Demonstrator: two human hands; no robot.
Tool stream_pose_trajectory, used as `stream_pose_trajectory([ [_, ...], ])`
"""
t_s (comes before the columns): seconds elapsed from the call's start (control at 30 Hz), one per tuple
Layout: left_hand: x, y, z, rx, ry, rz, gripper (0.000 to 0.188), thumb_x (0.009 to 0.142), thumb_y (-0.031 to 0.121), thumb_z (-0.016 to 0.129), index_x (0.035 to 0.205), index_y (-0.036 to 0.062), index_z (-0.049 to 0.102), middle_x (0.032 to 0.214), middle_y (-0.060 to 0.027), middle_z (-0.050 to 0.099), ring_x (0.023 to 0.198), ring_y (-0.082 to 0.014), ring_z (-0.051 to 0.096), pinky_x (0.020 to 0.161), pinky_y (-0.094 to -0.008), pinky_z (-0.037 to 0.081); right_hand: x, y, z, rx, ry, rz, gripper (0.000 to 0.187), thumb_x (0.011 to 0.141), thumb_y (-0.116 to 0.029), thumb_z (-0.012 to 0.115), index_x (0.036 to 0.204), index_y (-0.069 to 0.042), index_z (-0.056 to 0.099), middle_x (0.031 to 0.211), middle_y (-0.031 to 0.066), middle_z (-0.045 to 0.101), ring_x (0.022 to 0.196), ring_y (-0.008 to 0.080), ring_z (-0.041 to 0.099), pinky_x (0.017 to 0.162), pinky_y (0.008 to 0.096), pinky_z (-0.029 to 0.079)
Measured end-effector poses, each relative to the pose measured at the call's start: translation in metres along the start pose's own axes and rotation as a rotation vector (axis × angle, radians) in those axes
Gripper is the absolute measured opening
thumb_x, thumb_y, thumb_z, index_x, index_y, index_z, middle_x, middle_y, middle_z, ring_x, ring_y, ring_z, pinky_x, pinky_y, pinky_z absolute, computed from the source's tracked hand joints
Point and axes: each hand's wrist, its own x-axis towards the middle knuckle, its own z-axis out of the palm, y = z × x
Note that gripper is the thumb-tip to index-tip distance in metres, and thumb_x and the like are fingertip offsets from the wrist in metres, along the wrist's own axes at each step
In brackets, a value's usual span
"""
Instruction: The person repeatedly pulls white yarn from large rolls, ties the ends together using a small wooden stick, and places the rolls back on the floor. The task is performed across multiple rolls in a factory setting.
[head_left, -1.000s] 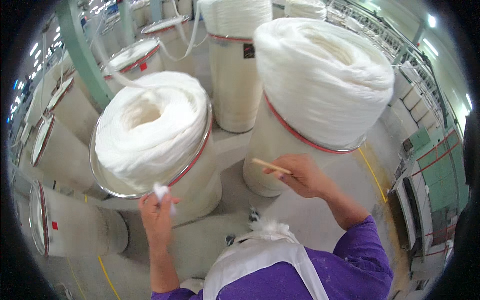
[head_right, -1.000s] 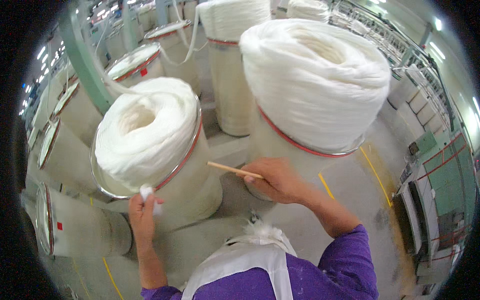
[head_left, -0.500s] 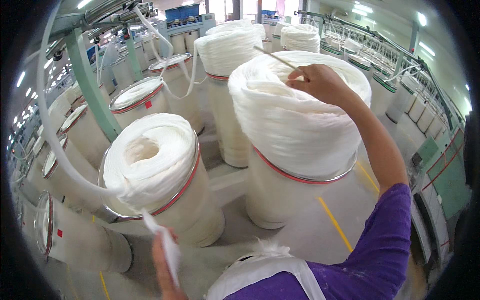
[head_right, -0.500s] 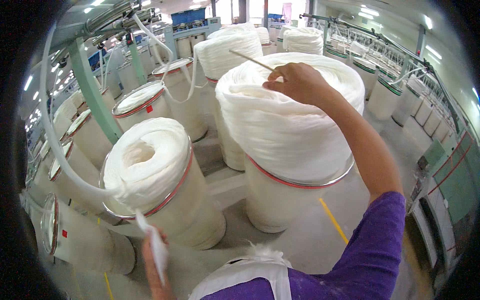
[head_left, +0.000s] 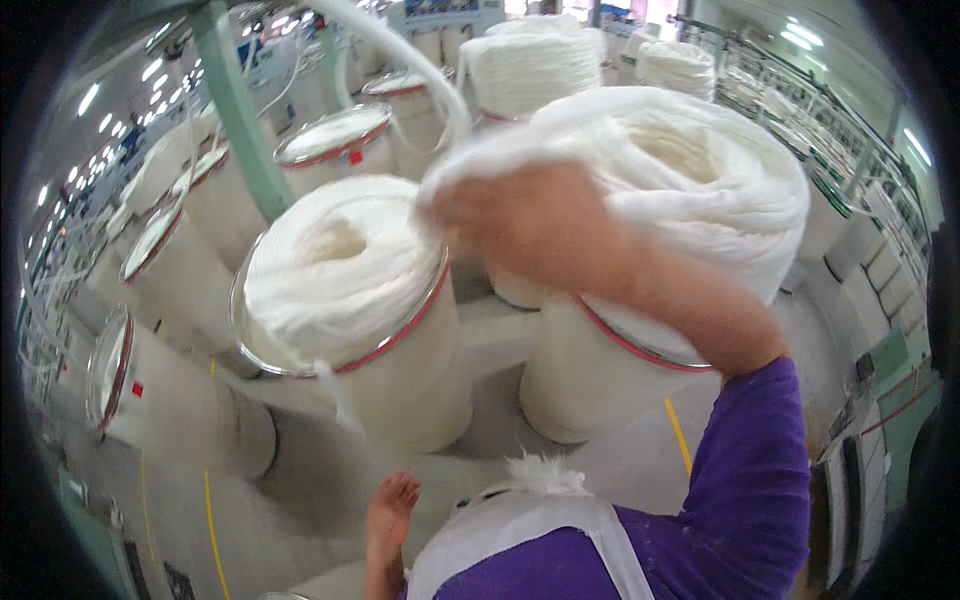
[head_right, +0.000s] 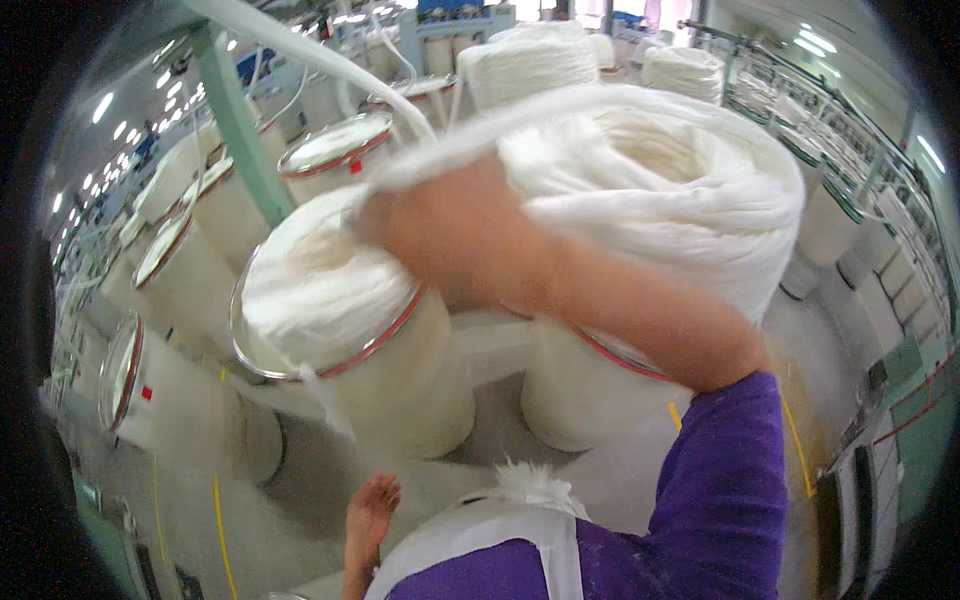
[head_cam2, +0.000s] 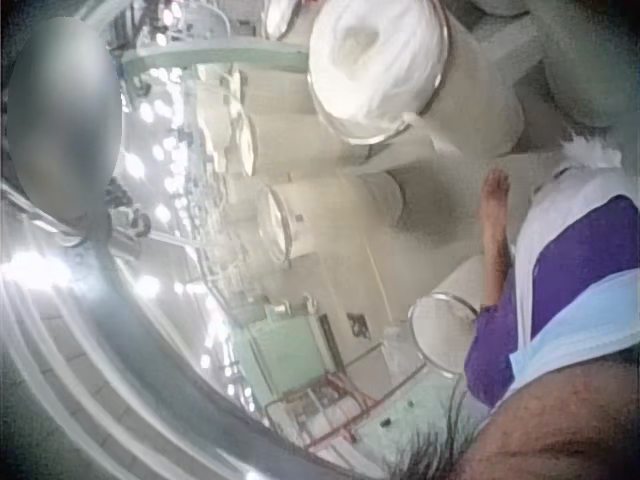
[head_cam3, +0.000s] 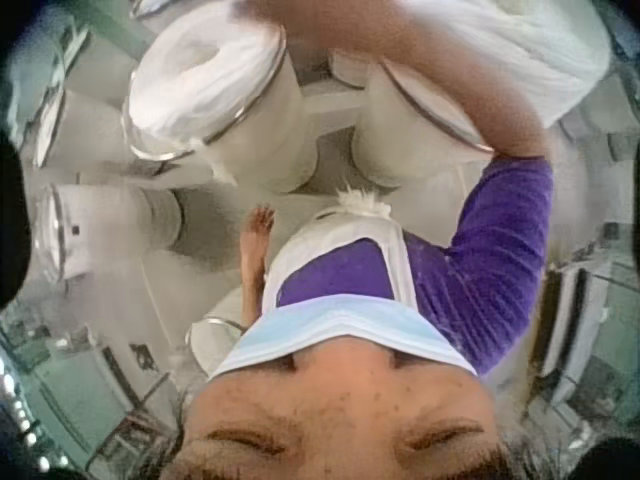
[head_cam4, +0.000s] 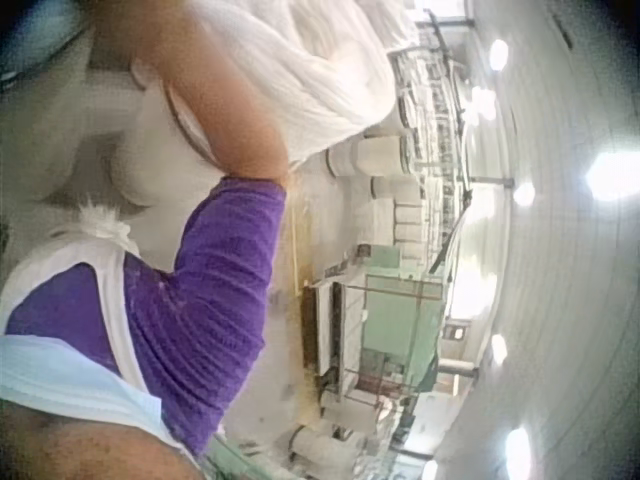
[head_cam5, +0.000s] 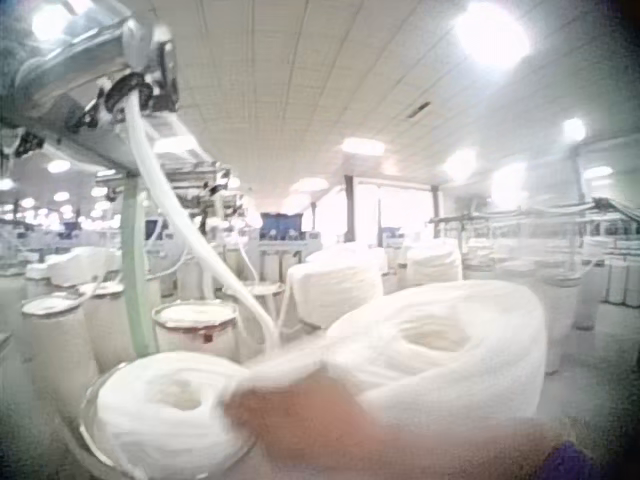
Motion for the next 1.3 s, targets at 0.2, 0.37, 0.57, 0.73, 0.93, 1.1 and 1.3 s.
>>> stream_pose_trajectory([
  [0.2, 0.029, 0.012, 0.074, 0.01, -0.266, 0.127, 0.043, 0.089, 0.017, 0.057, 0.127, -0.0014, 0.051, 0.124, -0.0127, 0.057, 0.114, -0.0231, 0.054, 0.099, -0.0351, 0.041, -0.073, -0.149, 0.067, 0.69, -0.339, -0.106, 0.026, 0.078, -0.014, 0.058, 0.103, -0.008, 0.063, 0.105, 0.0004, 0.064, 0.076, 0.021, 0.067, 0.057, 0.037, 0.053],
  [0.37, 0.048, 0.014, 0.1, 0.024, -0.435, 0.056, 0.054, 0.087, 0.026, 0.055, 0.133, -0.0012, 0.046, 0.128, -0.0098, 0.054, 0.12, -0.0196, 0.049, 0.102, -0.034, 0.035, -0.125, -0.182, 0.081, 0.882, -0.438, 0.318, 0.029, 0.079, -0.007, 0.054, 0.107, -0.011, 0.061, 0.1, 0.0054, 0.065, 0.071, 0.0274, 0.066, 0.057, 0.0425, 0.052],
  [0.57, 0.054, -0.001, 0.118, 0.113, -0.232, 0.197, 0.032, 0.087, 0.004, 0.052, 0.119, 0.001, 0.055, 0.101, -0.0053, 0.06, 0.095, -0.0141, 0.054, 0.089, -0.0282, 0.041, -0.137, -0.164, 0.071, 0.928, -0.356, 0.581, 0.039, 0.075, -0.004, 0.056, 0.114, -0.011, 0.061, 0.111, 0.0116, 0.064, 0.086, 0.0311, 0.064, 0.072, 0.0414, 0.053],
  [0.73, 0.04, -0.004, 0.12, 0.274, -0.292, 0.436, 0.037, 0.097, 0.029, 0.045, 0.119, -0.0005, 0.055, 0.102, -0.0104, 0.062, 0.093, -0.0187, 0.058, 0.085, -0.0318, 0.046, -0.13, -0.152, 0.06, 1.034, -0.272, 0.787, 0.04, 0.078, 0.004, 0.057, 0.115, -0.009, 0.063, 0.104, 0.0093, 0.065, 0.06, 0.0173, 0.056, 0.055, 0.0309, 0.045],
  [0.93, 0.074, -0.03, 0.133, -0.708, -0.58, -0.501, 0.073, 0.093, 0.06, 0.035, 0.127, -0.0027, 0.049, 0.119, -0.0166, 0.059, 0.115, -0.03, 0.054, 0.099, -0.0396, 0.043, -0.177, -0.13, 0.018, 1.447, -0.045, 0.679, 0.041, 0.07, -0.006, 0.069, 0.111, -0.004, 0.065, 0.096, 0.0113, 0.067, 0.065, 0.0147, 0.058, 0.053, 0.0282, 0.042],
  [1.1, 0.119, -0.042, 0.099, -0.987, -0.025, -0.212, 0.055, 0.096, 0.046, 0.045, 0.12, -0.0031, 0.051, 0.12, -0.0142, 0.058, 0.111, -0.0276, 0.056, 0.092, -0.0426, 0.048, -0.248, -0.09, -0.014, 1.464, 0.316, 0.98, 0.042, 0.079, -0.032, 0.074, 0.106, -0.001, 0.066, 0.084, 0.007, 0.065, 0.058, 0.0079, 0.049, 0.049, 0.018, 0.036],
  [1.3, 0.093, -0.035, 0.093, -0.232, 0.014, 0.126, 0.031, 0.096, 0.026, 0.052, 0.118, 0.0035, 0.057, 0.092, -0.0083, 0.065, 0.087, -0.0198, 0.061, 0.082, -0.0352, 0.05, -0.255, -0.085, -0.015, 0.737, 0.26, 1.191, 0.034, 0.089, -0.029, 0.064, 0.104, 0.001, 0.066, 0.098, 0.0081, 0.067, 0.069, 0.0065, 0.05, 0.059, 0.0184, 0.038],
])
